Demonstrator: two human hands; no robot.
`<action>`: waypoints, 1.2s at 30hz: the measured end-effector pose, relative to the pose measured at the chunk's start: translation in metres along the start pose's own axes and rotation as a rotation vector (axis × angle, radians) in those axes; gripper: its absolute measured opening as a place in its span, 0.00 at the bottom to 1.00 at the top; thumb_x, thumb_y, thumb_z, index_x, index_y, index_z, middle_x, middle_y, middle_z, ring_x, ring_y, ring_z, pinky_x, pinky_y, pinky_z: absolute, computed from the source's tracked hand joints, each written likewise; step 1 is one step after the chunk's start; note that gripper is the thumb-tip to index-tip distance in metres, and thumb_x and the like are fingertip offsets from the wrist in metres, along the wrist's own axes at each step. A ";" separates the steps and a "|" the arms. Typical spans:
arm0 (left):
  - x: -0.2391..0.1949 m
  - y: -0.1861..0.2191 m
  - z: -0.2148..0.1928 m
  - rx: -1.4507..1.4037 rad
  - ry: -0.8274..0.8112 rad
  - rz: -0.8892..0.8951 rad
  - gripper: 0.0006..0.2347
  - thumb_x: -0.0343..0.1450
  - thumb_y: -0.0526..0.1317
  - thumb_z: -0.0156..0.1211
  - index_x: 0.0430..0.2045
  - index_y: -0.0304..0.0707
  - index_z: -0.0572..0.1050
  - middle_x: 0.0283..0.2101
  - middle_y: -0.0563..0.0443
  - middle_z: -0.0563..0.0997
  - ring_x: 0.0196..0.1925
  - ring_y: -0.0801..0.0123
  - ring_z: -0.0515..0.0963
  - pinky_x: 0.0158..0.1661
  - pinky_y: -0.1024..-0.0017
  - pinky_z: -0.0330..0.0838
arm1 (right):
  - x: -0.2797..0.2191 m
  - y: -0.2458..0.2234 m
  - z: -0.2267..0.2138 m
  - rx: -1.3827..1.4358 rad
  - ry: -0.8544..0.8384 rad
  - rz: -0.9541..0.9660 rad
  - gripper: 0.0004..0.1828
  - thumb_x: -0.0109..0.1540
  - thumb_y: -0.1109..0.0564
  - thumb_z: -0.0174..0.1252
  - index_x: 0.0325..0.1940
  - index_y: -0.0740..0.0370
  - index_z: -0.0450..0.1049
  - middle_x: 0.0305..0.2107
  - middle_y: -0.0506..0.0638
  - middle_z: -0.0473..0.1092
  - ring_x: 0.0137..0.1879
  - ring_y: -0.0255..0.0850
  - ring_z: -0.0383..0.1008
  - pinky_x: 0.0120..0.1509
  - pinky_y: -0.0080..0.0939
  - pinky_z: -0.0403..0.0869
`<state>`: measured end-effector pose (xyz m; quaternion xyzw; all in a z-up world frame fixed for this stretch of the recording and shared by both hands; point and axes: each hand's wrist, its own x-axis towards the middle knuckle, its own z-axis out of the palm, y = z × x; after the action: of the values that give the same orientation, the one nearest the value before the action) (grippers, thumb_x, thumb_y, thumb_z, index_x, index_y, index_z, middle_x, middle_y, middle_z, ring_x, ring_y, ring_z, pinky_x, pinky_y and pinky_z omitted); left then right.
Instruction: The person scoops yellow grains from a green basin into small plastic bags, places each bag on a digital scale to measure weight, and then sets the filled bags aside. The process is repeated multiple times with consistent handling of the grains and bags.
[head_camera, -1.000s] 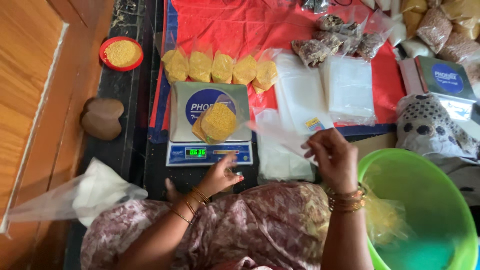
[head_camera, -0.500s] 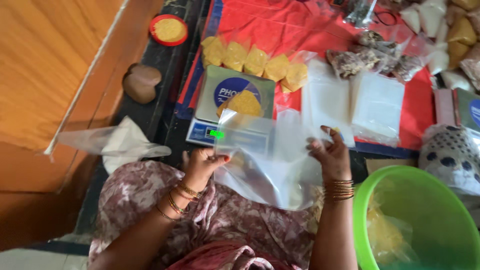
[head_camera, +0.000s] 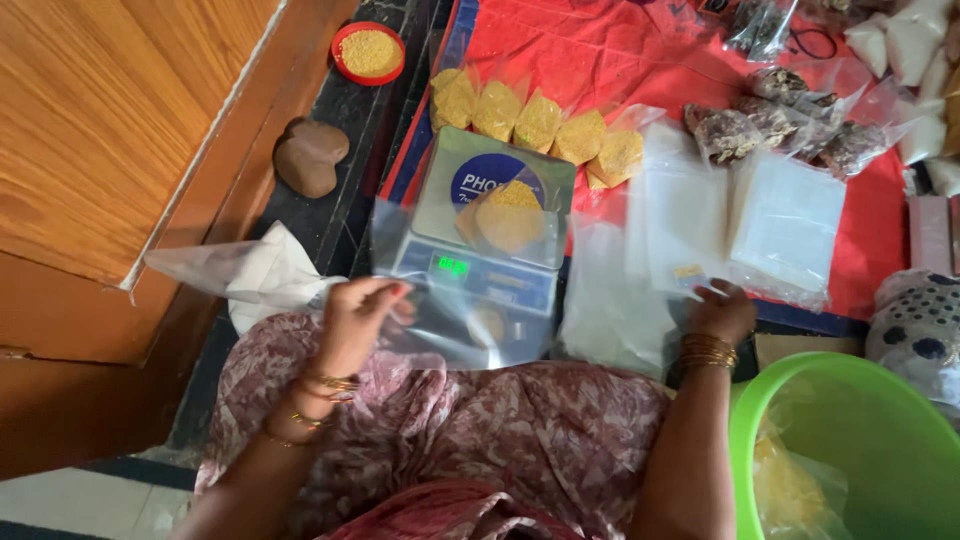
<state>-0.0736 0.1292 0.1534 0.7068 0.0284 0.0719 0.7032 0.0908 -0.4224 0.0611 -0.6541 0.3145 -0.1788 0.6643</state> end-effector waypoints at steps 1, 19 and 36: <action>-0.006 0.006 -0.014 0.046 0.066 -0.042 0.09 0.72 0.42 0.59 0.35 0.37 0.81 0.28 0.51 0.86 0.23 0.78 0.84 0.21 0.79 0.77 | 0.015 0.007 -0.003 0.341 0.094 0.252 0.16 0.62 0.55 0.52 0.47 0.69 0.76 0.36 0.62 0.78 0.36 0.49 0.80 0.38 0.49 0.82; -0.008 0.051 -0.004 0.667 0.360 0.481 0.08 0.59 0.21 0.58 0.24 0.30 0.69 0.43 0.38 0.72 0.38 0.58 0.76 0.34 0.70 0.72 | -0.149 0.094 0.129 -1.083 -1.048 -0.597 0.26 0.58 0.50 0.65 0.60 0.55 0.73 0.52 0.59 0.75 0.57 0.58 0.75 0.61 0.52 0.73; 0.035 0.091 0.054 0.815 0.381 0.835 0.12 0.68 0.23 0.55 0.45 0.24 0.75 0.58 0.38 0.77 0.47 0.51 0.86 0.41 0.66 0.82 | -0.130 0.048 0.108 -1.692 -0.803 -0.359 0.22 0.57 0.47 0.67 0.56 0.46 0.78 0.50 0.55 0.77 0.56 0.54 0.78 0.60 0.52 0.77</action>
<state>-0.0374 0.0797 0.2468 0.8450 -0.1005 0.4496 0.2717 0.0572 -0.2525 0.0317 -0.9689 -0.0172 0.2468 -0.0080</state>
